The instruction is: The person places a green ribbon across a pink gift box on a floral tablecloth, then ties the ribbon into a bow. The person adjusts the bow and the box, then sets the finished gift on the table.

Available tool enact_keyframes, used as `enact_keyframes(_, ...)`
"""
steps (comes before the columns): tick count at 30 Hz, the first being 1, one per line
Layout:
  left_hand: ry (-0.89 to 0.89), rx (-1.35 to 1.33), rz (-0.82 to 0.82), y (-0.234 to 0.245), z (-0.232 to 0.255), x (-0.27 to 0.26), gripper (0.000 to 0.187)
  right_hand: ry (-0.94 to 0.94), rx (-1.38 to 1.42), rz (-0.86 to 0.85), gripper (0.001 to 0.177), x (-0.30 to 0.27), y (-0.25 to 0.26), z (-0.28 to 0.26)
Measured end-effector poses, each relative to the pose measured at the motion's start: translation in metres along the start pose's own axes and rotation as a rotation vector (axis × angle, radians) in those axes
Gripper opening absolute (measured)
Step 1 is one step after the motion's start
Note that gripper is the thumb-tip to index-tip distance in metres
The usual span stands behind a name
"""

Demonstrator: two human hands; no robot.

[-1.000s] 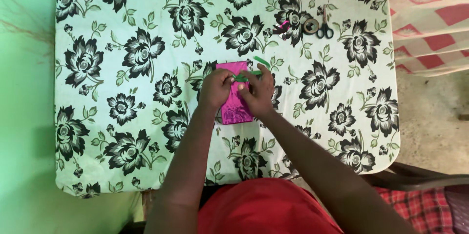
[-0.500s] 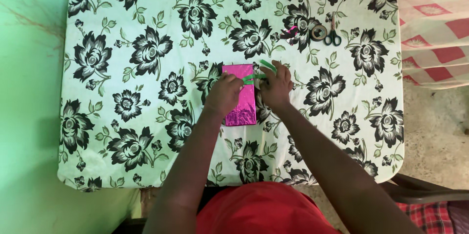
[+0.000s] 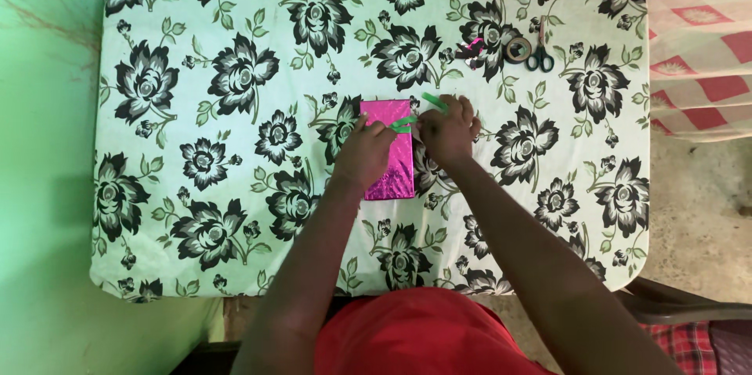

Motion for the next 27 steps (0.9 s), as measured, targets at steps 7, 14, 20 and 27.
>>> enact_keyframes(7, -0.023, -0.019, 0.052, -0.003, 0.000, -0.002, 0.025, 0.001, 0.000, 0.132, 0.009, -0.009, 0.004, 0.011)
enact_keyframes(14, -0.015, 0.001, 0.028, -0.004, -0.001, -0.002, 0.027, -0.001, 0.025, 0.127, 0.012, -0.016, 0.008, 0.010)
enact_keyframes(20, -0.014, 0.006, 0.020, -0.004, 0.000, -0.001, 0.025, -0.051, -0.063, 0.049, 0.014, -0.019, 0.009, 0.012)
enact_keyframes(27, 0.001, -0.016, 0.029, -0.003, 0.001, 0.000, 0.025, -0.069, -0.087, 0.057, 0.016, -0.016, 0.011, 0.005)
Point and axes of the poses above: each hand's wrist, its own x-axis towards the middle knuckle, its own y-axis out of the back of the hand, z = x × y, the point moved 1 cm from there along x, towards the middle knuckle, and after that the axes turned 7 degrees about -x, right-handed, at the moved point
